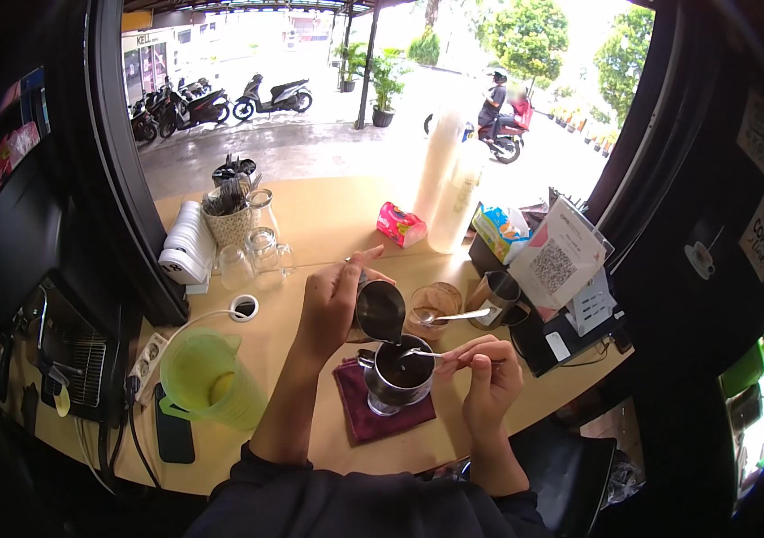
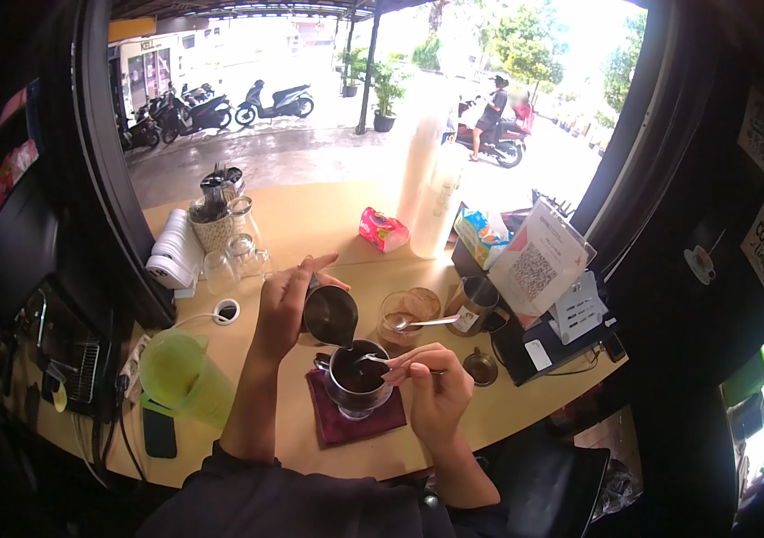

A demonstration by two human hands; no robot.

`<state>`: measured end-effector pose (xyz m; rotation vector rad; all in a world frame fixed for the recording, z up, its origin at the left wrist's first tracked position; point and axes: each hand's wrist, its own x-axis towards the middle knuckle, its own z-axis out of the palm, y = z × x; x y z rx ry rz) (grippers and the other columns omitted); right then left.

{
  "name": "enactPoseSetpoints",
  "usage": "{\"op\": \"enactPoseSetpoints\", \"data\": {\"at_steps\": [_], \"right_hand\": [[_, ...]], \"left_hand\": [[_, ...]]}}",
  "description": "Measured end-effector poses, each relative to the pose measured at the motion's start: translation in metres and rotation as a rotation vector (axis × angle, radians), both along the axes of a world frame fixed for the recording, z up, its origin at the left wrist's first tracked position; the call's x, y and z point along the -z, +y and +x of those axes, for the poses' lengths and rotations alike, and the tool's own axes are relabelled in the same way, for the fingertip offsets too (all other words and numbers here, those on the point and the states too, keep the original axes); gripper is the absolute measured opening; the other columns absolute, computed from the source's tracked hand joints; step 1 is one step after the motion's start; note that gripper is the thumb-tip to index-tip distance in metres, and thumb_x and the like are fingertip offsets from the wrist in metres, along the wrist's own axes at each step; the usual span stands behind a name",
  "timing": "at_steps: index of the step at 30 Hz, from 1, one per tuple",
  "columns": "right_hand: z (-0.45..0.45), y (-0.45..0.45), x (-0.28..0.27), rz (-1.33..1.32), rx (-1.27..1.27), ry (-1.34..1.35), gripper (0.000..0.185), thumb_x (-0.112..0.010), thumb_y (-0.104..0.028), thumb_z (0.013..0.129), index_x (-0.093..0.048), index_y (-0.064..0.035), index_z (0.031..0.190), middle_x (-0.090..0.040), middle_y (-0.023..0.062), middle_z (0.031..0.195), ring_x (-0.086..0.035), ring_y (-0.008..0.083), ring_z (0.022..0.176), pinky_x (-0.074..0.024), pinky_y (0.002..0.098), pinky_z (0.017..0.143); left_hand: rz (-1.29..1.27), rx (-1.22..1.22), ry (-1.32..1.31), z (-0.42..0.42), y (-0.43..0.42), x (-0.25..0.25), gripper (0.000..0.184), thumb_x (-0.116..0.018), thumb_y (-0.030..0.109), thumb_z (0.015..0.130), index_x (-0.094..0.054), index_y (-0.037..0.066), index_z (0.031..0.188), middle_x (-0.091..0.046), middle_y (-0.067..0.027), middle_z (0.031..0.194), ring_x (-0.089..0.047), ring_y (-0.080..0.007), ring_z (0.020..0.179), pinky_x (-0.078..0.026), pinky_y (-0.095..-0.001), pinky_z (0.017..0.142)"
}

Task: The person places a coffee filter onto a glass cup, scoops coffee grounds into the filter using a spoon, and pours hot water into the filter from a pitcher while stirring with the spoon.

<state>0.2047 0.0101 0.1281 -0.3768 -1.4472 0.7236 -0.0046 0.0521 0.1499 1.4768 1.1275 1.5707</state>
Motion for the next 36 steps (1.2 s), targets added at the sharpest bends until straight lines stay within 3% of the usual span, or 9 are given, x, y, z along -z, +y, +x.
{"op": "enactPoseSetpoints", "data": {"at_steps": [25,28,36], "right_hand": [[-0.0011,-0.0009,-0.0023,-0.026,-0.03,0.008,0.014,-0.048,-0.005,0.096,-0.049,0.0069,0.088,-0.062,0.0196,0.082,-0.064,0.0172,0.066,-0.0542,0.0266,0.062],[-0.0017,-0.0019,-0.0057,-0.026,0.006,-0.039,0.024,-0.048,-0.016,0.099,-0.047,0.0039,0.085,-0.059,0.0174,0.078,-0.063,0.0202,0.062,-0.0552,0.0291,0.057],[0.0001,-0.0002,-0.0025,-0.038,-0.035,0.018,0.015,-0.049,-0.004,0.096,-0.05,0.0078,0.087,-0.062,0.0187,0.083,-0.064,0.017,0.066,-0.0539,0.0263,0.061]], "left_hand": [[0.033,-0.014,0.021,0.0048,-0.0018,-0.002,0.048,-0.032,0.025,0.101,-0.059,-0.012,0.114,-0.07,-0.0102,0.08,-0.064,-0.0086,0.068,-0.052,-0.0215,0.066],[0.026,-0.008,0.033,0.0048,-0.0035,-0.0047,0.048,-0.032,0.025,0.101,-0.058,-0.012,0.116,-0.07,-0.0104,0.081,-0.064,-0.0087,0.068,-0.052,-0.0217,0.066],[-0.01,-0.024,-0.043,0.0045,-0.0011,-0.0027,0.05,-0.031,0.028,0.102,-0.055,-0.012,0.118,-0.07,-0.0124,0.084,-0.065,-0.0103,0.071,-0.052,-0.0221,0.067]]}}
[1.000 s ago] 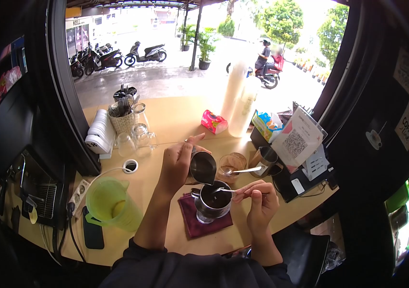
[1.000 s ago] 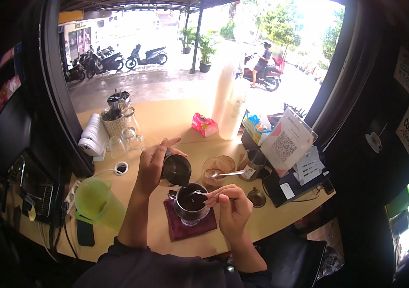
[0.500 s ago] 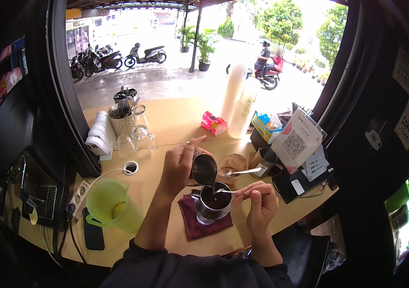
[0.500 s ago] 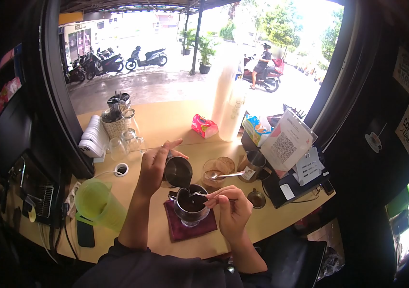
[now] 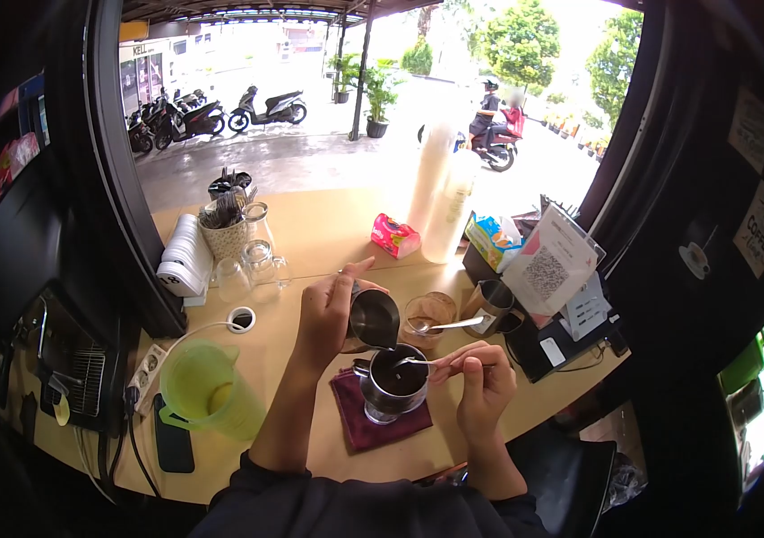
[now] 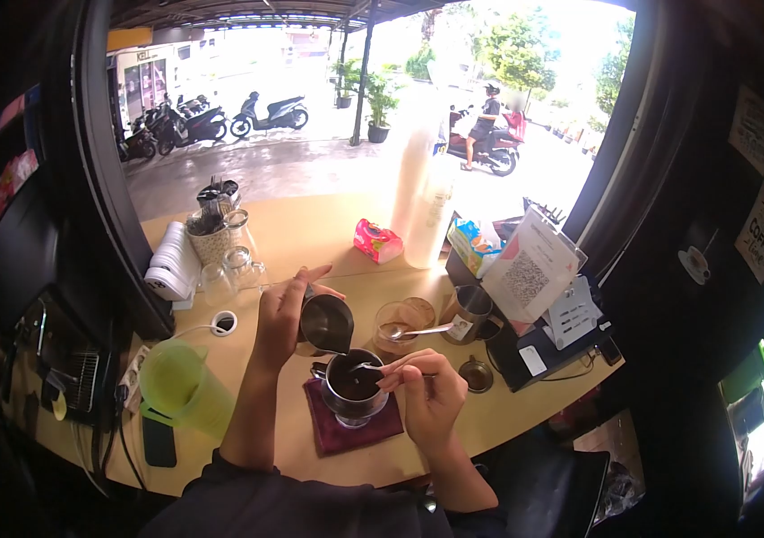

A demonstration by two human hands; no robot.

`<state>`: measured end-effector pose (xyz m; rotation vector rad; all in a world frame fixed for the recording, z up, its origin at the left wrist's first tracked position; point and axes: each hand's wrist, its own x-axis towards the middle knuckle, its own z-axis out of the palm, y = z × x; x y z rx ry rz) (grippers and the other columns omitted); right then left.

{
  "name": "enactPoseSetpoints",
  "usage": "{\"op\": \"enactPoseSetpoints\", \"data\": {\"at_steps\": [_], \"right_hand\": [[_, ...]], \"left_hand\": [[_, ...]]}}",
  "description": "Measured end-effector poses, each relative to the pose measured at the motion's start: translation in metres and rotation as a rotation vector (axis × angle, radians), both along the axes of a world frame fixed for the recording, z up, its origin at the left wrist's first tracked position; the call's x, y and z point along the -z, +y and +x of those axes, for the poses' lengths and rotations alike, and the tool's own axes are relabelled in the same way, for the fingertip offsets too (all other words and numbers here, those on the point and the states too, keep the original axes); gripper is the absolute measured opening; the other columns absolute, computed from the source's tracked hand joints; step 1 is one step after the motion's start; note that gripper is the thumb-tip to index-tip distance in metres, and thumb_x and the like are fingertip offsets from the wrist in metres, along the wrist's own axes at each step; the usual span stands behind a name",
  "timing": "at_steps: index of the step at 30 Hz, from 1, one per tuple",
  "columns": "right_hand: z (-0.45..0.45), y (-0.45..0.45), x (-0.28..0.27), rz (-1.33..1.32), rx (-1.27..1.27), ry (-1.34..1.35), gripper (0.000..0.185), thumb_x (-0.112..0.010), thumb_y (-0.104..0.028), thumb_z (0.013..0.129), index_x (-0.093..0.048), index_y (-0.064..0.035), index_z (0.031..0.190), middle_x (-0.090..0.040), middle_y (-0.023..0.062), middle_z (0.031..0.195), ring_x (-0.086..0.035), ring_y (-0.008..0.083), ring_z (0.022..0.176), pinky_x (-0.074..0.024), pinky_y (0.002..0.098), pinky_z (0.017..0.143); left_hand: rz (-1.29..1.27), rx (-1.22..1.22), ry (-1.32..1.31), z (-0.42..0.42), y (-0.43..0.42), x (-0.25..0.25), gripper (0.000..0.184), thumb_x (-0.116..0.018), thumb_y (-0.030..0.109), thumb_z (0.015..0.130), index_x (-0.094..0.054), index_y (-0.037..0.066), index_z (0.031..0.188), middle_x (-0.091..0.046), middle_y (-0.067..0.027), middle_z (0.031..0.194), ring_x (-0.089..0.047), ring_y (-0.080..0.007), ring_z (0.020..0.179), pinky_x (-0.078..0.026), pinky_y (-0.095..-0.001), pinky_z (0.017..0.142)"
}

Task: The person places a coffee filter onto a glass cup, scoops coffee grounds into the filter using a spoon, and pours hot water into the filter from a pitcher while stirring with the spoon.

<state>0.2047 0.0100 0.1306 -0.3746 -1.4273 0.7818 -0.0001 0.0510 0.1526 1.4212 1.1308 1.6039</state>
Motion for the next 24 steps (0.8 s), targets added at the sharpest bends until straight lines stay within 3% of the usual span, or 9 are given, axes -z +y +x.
{"op": "enactPoseSetpoints", "data": {"at_steps": [8,10,16,18,21,24], "right_hand": [[-0.001,-0.001,-0.003,-0.002,-0.017,0.039,0.015,-0.05,-0.003,0.095,-0.051,0.0088,0.086,-0.062,0.0178,0.079,-0.065,0.0175,0.067,-0.0538,0.0264,0.061],[-0.001,0.0,-0.003,-0.013,0.002,0.074,0.015,-0.05,-0.003,0.095,-0.052,0.0089,0.086,-0.062,0.0177,0.079,-0.065,0.0176,0.067,-0.0538,0.0264,0.061],[-0.001,-0.002,-0.006,0.01,0.01,0.005,0.014,-0.051,-0.003,0.095,-0.052,0.0084,0.086,-0.062,0.0183,0.08,-0.063,0.0158,0.066,-0.0525,0.0252,0.06],[-0.001,-0.002,-0.009,-0.029,0.06,-0.047,0.026,-0.05,-0.018,0.098,-0.049,0.0034,0.085,-0.059,0.015,0.075,-0.062,0.0171,0.064,-0.0524,0.0258,0.059],[0.001,0.001,-0.008,0.067,0.039,-0.171,0.025,-0.05,-0.017,0.098,-0.05,0.0038,0.084,-0.06,0.0157,0.076,-0.061,0.0168,0.063,-0.0515,0.0252,0.059],[0.002,-0.001,-0.006,0.006,0.05,-0.051,0.024,-0.051,-0.016,0.097,-0.05,0.0047,0.085,-0.061,0.017,0.078,-0.061,0.017,0.063,-0.0516,0.0259,0.059]], "left_hand": [[0.008,-0.002,-0.138,-0.007,0.006,0.006,0.048,-0.033,0.026,0.102,-0.061,-0.012,0.111,-0.071,-0.0122,0.088,-0.063,-0.0102,0.074,-0.051,-0.0227,0.072],[0.046,0.007,-0.135,-0.012,0.012,0.013,0.054,-0.03,0.032,0.102,-0.053,-0.015,0.118,-0.069,-0.0181,0.089,-0.066,-0.015,0.074,-0.055,-0.0255,0.07],[0.009,0.039,-0.204,-0.014,0.009,0.009,0.055,-0.03,0.033,0.102,-0.048,-0.015,0.124,-0.069,-0.0187,0.09,-0.067,-0.0162,0.077,-0.055,-0.0272,0.072],[0.004,0.039,-0.21,-0.015,0.011,0.01,0.055,-0.03,0.034,0.102,-0.047,-0.014,0.125,-0.069,-0.0188,0.091,-0.067,-0.0163,0.077,-0.056,-0.0272,0.072],[0.009,0.024,-0.2,-0.019,0.018,0.018,0.055,-0.031,0.034,0.102,-0.047,-0.013,0.126,-0.069,-0.019,0.091,-0.067,-0.0165,0.077,-0.056,-0.0272,0.072],[0.002,0.013,-0.203,-0.02,0.017,0.018,0.055,-0.031,0.034,0.102,-0.046,-0.013,0.127,-0.069,-0.0193,0.091,-0.067,-0.0166,0.078,-0.055,-0.0271,0.072]]}}
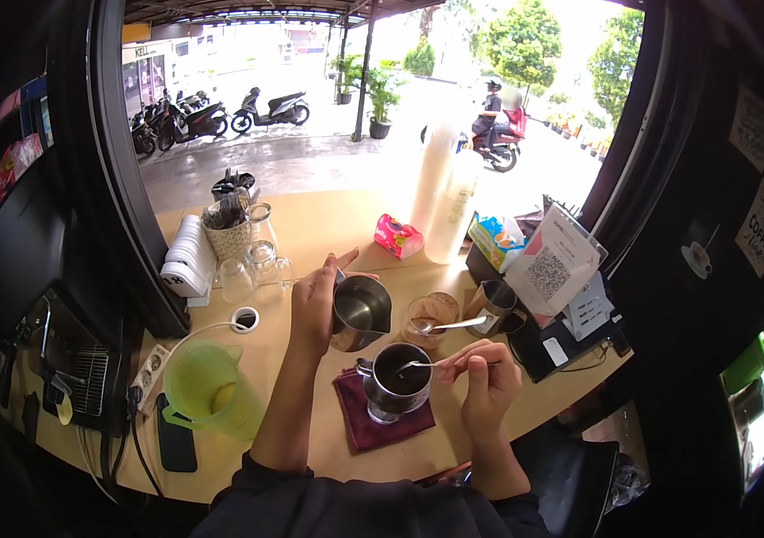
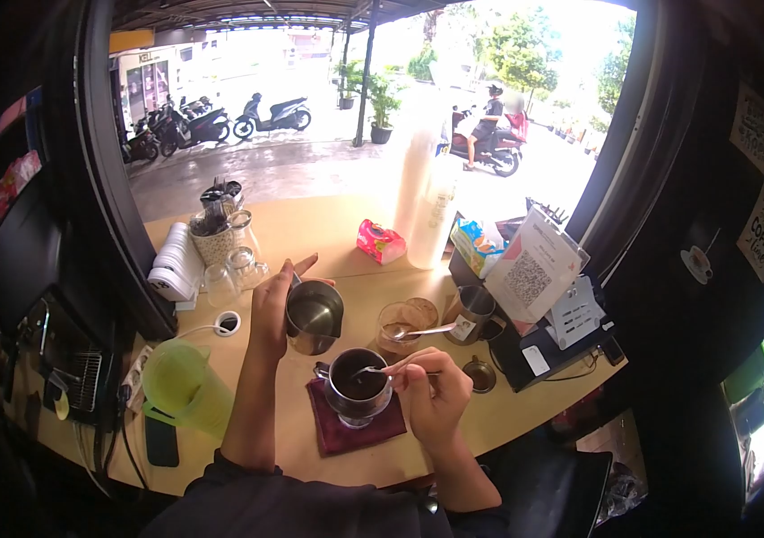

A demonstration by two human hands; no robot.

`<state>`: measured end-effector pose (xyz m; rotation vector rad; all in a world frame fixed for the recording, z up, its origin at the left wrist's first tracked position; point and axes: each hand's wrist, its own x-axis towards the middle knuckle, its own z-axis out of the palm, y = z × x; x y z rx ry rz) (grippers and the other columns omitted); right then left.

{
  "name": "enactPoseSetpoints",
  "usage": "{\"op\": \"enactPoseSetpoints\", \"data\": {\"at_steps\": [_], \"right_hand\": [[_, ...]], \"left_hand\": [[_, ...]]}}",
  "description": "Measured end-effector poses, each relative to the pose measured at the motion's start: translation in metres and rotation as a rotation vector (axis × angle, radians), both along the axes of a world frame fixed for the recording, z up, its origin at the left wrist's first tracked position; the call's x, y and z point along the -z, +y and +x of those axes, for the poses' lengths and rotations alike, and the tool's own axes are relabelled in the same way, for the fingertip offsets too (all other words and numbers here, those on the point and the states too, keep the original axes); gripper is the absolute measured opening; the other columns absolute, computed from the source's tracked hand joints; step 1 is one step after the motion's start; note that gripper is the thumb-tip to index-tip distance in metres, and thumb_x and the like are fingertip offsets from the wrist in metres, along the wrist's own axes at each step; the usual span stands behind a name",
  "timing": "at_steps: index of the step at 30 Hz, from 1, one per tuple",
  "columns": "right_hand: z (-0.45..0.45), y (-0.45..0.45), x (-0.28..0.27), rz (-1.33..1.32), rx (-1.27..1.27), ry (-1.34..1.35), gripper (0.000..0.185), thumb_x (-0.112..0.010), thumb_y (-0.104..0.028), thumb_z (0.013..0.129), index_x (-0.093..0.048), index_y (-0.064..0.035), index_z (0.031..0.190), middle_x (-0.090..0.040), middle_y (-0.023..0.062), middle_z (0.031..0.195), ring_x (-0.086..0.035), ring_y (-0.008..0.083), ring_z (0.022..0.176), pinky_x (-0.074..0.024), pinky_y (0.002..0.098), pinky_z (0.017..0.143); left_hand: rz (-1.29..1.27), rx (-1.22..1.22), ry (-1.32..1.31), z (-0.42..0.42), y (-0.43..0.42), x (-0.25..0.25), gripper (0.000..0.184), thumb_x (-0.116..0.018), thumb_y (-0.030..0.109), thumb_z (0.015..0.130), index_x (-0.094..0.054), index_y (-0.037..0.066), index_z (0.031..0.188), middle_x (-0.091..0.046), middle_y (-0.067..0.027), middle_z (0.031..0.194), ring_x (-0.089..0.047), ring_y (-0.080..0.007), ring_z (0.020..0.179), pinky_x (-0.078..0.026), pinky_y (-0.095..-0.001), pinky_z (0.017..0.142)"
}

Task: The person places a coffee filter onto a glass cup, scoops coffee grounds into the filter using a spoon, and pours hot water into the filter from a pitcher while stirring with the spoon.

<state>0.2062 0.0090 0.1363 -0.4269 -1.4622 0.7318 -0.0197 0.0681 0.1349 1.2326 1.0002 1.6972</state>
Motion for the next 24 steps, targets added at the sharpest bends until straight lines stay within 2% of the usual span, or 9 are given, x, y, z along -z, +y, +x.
{"op": "enactPoseSetpoints", "data": {"at_steps": [2,4,5,7,10,12,19,21,24], "right_hand": [[0.0,0.003,-0.001,0.02,-0.007,-0.049,0.024,-0.051,-0.015,0.097,-0.05,0.0051,0.085,-0.062,0.0177,0.078,-0.061,0.0171,0.063,-0.0516,0.0263,0.059],[-0.001,0.004,-0.002,0.041,-0.014,-0.098,0.023,-0.051,-0.015,0.097,-0.05,0.0055,0.086,-0.063,0.0183,0.079,-0.061,0.0172,0.063,-0.0516,0.0267,0.059],[-0.001,0.003,-0.003,0.053,-0.016,-0.113,0.023,-0.051,-0.015,0.097,-0.051,0.0054,0.086,-0.063,0.0183,0.078,-0.061,0.0173,0.064,-0.0517,0.0269,0.059],[-0.001,0.002,-0.001,0.064,-0.022,-0.128,0.023,-0.051,-0.015,0.097,-0.051,0.0053,0.086,-0.063,0.0183,0.078,-0.061,0.0174,0.064,-0.0518,0.0271,0.059],[0.001,0.004,-0.001,0.034,0.026,-0.057,0.023,-0.051,-0.014,0.097,-0.051,0.0054,0.085,-0.063,0.0183,0.078,-0.062,0.0178,0.064,-0.0522,0.0276,0.06],[-0.002,0.005,-0.005,0.069,-0.024,-0.147,0.023,-0.051,-0.014,0.097,-0.051,0.0054,0.084,-0.063,0.018,0.079,-0.062,0.0178,0.065,-0.0523,0.0277,0.06],[-0.001,0.003,-0.003,0.021,-0.009,-0.086,0.022,-0.05,-0.012,0.097,-0.052,0.0057,0.084,-0.063,0.018,0.079,-0.063,0.0179,0.066,-0.0527,0.0278,0.062],[-0.002,0.006,-0.006,0.066,-0.025,-0.196,0.021,-0.05,-0.011,0.097,-0.052,0.0059,0.084,-0.063,0.0184,0.08,-0.063,0.0179,0.067,-0.0529,0.0278,0.062],[0.0,0.004,-0.009,0.03,-0.061,-0.17,0.021,-0.05,-0.01,0.097,-0.052,0.0062,0.084,-0.064,0.0189,0.081,-0.063,0.018,0.068,-0.053,0.0276,0.063]], "left_hand": [[-0.013,0.008,-0.018,0.002,-0.004,-0.006,0.055,-0.031,0.034,0.102,-0.046,-0.013,0.127,-0.069,-0.0194,0.092,-0.067,-0.0166,0.078,-0.055,-0.0271,0.072],[-0.037,0.01,-0.064,0.004,-0.008,-0.011,0.051,-0.031,0.029,0.102,-0.06,-0.012,0.111,-0.069,-0.0165,0.097,-0.066,-0.0134,0.079,-0.053,-0.025,0.076],[-0.037,0.008,-0.063,0.004,-0.008,-0.011,0.051,-0.031,0.029,0.102,-0.06,-0.012,0.111,-0.069,-0.0165,0.097,-0.066,-0.0134,0.079,-0.053,-0.025,0.076],[-0.021,0.02,-0.052,0.003,-0.007,-0.011,0.055,-0.031,0.034,0.102,-0.046,-0.013,0.127,-0.069,-0.0194,0.092,-0.067,-0.0164,0.077,-0.055,-0.0269,0.073],[-0.038,0.015,-0.077,0.004,-0.011,-0.017,0.051,-0.03,0.029,0.103,-0.049,-0.012,0.125,-0.069,-0.0171,0.091,-0.067,-0.0152,0.079,-0.054,-0.0263,0.074],[-0.038,0.012,-0.069,0.003,-0.011,-0.016,0.051,-0.03,0.029,0.103,-0.049,-0.012,0.125,-0.069,-0.0175,0.091,-0.067,-0.0154,0.079,-0.055,-0.0264,0.074],[-0.027,0.015,-0.059,0.002,-0.011,-0.016,0.051,-0.03,0.03,0.103,-0.049,-0.012,0.126,-0.069,-0.0177,0.091,-0.067,-0.0155,0.079,-0.054,-0.0262,0.074],[-0.035,0.015,-0.063,0.003,-0.011,-0.016,0.051,-0.03,0.03,0.103,-0.049,-0.012,0.126,-0.069,-0.0174,0.091,-0.067,-0.0152,0.079,-0.054,-0.0261,0.074],[-0.031,0.016,-0.054,0.002,-0.006,-0.011,0.053,-0.031,0.032,0.102,-0.047,-0.011,0.127,-0.069,-0.0178,0.092,-0.067,-0.0157,0.079,-0.054,-0.0263,0.074]]}}
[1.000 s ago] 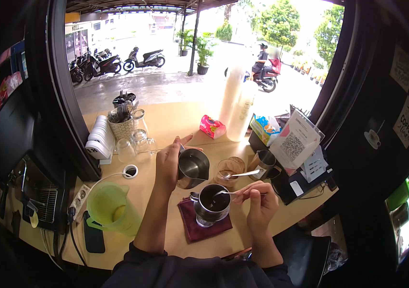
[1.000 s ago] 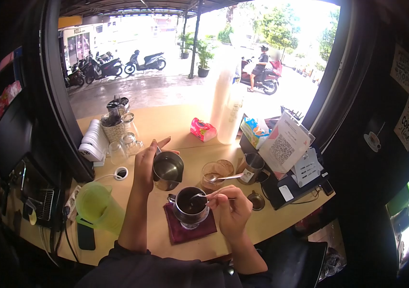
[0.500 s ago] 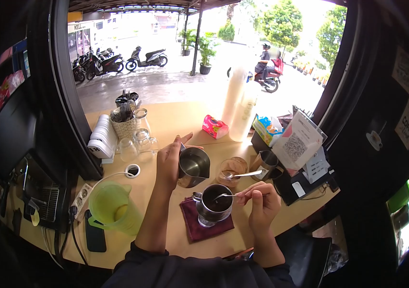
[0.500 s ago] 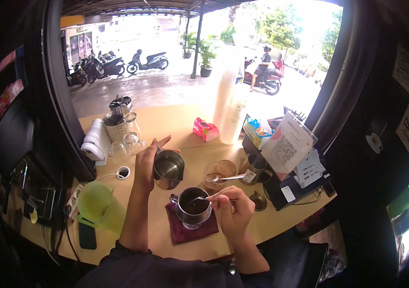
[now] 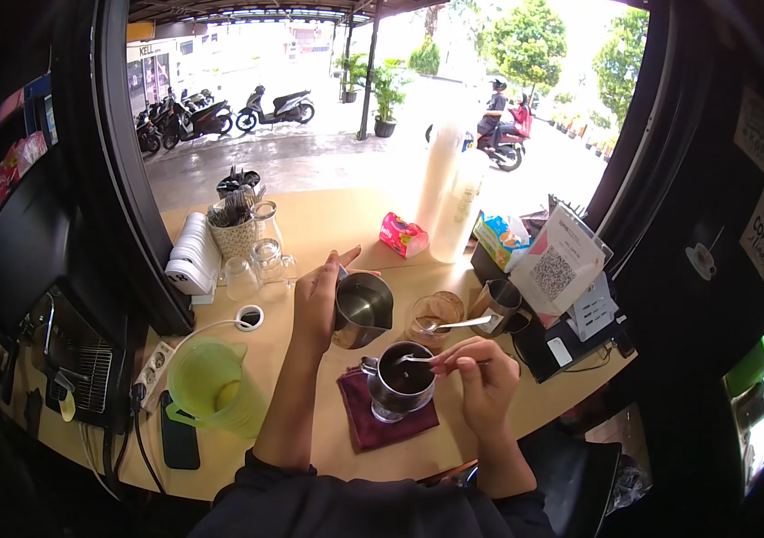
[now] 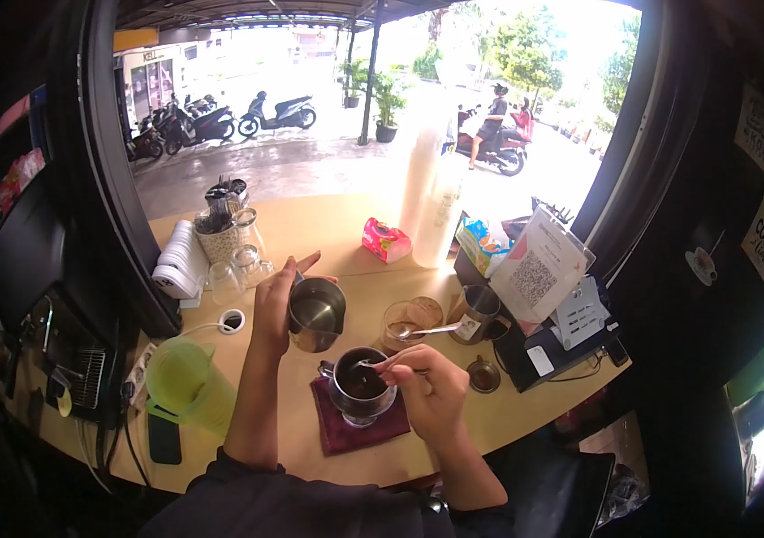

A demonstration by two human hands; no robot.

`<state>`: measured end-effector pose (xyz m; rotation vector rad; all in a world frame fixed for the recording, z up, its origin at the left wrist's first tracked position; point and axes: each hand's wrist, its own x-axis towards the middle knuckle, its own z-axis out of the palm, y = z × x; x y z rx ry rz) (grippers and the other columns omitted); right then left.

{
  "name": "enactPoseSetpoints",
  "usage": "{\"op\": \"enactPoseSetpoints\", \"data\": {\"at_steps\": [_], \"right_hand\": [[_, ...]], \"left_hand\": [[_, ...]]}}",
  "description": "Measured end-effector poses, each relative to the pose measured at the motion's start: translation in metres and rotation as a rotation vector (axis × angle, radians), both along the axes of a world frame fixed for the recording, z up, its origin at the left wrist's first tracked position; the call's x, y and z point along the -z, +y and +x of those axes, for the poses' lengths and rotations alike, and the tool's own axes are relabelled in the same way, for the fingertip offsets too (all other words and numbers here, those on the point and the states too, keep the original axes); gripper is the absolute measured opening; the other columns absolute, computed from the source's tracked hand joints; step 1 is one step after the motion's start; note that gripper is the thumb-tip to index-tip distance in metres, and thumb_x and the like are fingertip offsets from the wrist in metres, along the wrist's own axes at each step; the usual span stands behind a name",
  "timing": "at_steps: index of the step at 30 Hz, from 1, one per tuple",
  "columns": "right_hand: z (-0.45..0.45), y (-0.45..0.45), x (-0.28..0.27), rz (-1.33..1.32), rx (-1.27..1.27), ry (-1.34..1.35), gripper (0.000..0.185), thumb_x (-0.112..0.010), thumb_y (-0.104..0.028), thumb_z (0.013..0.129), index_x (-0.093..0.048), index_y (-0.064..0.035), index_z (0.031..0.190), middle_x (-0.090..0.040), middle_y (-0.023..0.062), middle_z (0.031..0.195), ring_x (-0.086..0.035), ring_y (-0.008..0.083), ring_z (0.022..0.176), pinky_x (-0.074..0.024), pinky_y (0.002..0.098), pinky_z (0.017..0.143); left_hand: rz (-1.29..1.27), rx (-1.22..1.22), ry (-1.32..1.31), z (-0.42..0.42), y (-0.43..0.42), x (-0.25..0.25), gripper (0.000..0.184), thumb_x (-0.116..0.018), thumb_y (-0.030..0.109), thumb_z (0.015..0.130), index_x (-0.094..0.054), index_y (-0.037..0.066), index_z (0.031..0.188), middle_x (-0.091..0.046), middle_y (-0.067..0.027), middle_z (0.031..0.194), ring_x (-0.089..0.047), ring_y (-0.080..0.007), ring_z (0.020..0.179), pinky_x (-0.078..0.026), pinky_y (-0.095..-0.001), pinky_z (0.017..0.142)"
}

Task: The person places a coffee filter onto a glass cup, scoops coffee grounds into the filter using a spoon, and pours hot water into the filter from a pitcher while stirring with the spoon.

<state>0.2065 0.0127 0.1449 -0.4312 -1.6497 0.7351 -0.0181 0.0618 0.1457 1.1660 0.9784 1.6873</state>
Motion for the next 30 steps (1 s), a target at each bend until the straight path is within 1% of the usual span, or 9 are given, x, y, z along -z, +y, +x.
{"op": "enactPoseSetpoints", "data": {"at_steps": [1,3,6,10,16,19,24,28,30], "right_hand": [[0.001,0.001,0.001,-0.004,0.0,0.0,0.021,-0.05,-0.01,0.097,-0.052,0.0062,0.084,-0.064,0.0189,0.081,-0.063,0.018,0.068,-0.053,0.0276,0.063],[0.002,0.003,0.003,-0.036,0.039,0.091,0.009,-0.056,0.002,0.09,-0.058,0.0076,0.083,-0.067,0.0148,0.08,-0.063,0.0152,0.067,-0.0532,0.0258,0.063],[-0.003,0.003,0.002,-0.017,0.012,0.031,0.009,-0.055,0.002,0.09,-0.058,0.0076,0.084,-0.067,0.0149,0.079,-0.063,0.0147,0.067,-0.0529,0.025,0.063],[0.002,0.003,0.001,-0.058,0.001,0.099,0.01,-0.055,0.001,0.091,-0.059,0.0077,0.084,-0.067,0.0152,0.08,-0.063,0.0152,0.068,-0.0527,0.0248,0.063],[-0.001,0.005,0.0,-0.049,-0.035,0.023,0.011,-0.054,0.001,0.091,-0.058,0.008,0.084,-0.067,0.0158,0.081,-0.064,0.0159,0.069,-0.0533,0.0258,0.064],[0.001,0.006,-0.003,-0.036,0.001,0.13,0.009,-0.054,0.002,0.091,-0.058,0.0083,0.085,-0.067,0.0157,0.081,-0.064,0.0164,0.069,-0.0537,0.0262,0.064],[-0.001,0.003,-0.004,-0.063,-0.041,-0.008,0.008,-0.055,0.004,0.089,-0.058,0.008,0.084,-0.067,0.0151,0.081,-0.064,0.0157,0.069,-0.0536,0.0258,0.064],[0.003,0.003,-0.006,-0.055,0.0,0.051,0.008,-0.055,0.004,0.089,-0.059,0.0082,0.084,-0.067,0.0144,0.08,-0.064,0.0144,0.068,-0.0532,0.0248,0.064],[0.001,0.004,-0.007,-0.024,-0.007,-0.029,0.008,-0.055,0.003,0.09,-0.059,0.008,0.085,-0.068,0.0136,0.08,-0.063,0.0132,0.067,-0.0527,0.0238,0.063]], "left_hand": [[0.01,0.001,0.015,-0.001,0.001,0.003,0.055,-0.031,0.034,0.102,-0.045,-0.011,0.129,-0.069,-0.0186,0.093,-0.067,-0.0165,0.078,-0.055,-0.0267,0.073],[-0.001,-0.008,0.032,-0.001,0.001,0.002,0.055,-0.031,0.034,0.102,-0.045,-0.011,0.129,-0.069,-0.0186,0.093,-0.067,-0.0167,0.079,-0.055,-0.0268,0.073],[-0.002,-0.019,0.053,-0.003,0.003,0.004,0.055,-0.031,0.035,0.102,-0.045,-0.011,0.129,-0.069,-0.0187,0.093,-0.067,-0.0168,0.079,-0.055,-0.0269,0.073],[-0.005,-0.017,0.033,-0.002,0.001,0.0,0.055,-0.032,0.035,0.102,-0.046,-0.011,0.128,-0.069,-0.0186,0.093,-0.067,-0.0165,0.079,-0.055,-0.0266,0.073],[-0.003,-0.013,0.029,-0.001,-0.001,-0.001,0.054,-0.032,0.034,0.102,-0.049,-0.011,0.127,-0.069,-0.0179,0.093,-0.067,-0.0151,0.078,-0.054,-0.0258,0.073],[-0.007,-0.01,0.042,-0.001,-0.001,-0.002,0.054,-0.032,0.034,0.102,-0.049,-0.011,0.126,-0.069,-0.0174,0.093,-0.067,-0.0149,0.078,-0.054,-0.0256,0.073],[-0.008,-0.003,0.046,0.0,-0.002,-0.002,0.055,-0.032,0.034,0.102,-0.048,-0.012,0.126,-0.069,-0.0174,0.093,-0.067,-0.0148,0.077,-0.054,-0.0258,0.074],[-0.005,0.018,0.028,0.001,-0.002,-0.002,0.055,-0.032,0.035,0.102,-0.047,-0.012,0.128,-0.069,-0.0178,0.093,-0.067,-0.0153,0.079,-0.054,-0.0261,0.074],[-0.01,0.017,0.035,0.0,-0.001,-0.002,0.056,-0.031,0.035,0.102,-0.046,-0.012,0.128,-0.069,-0.0179,0.093,-0.067,-0.0155,0.079,-0.054,-0.0262,0.074]]}}
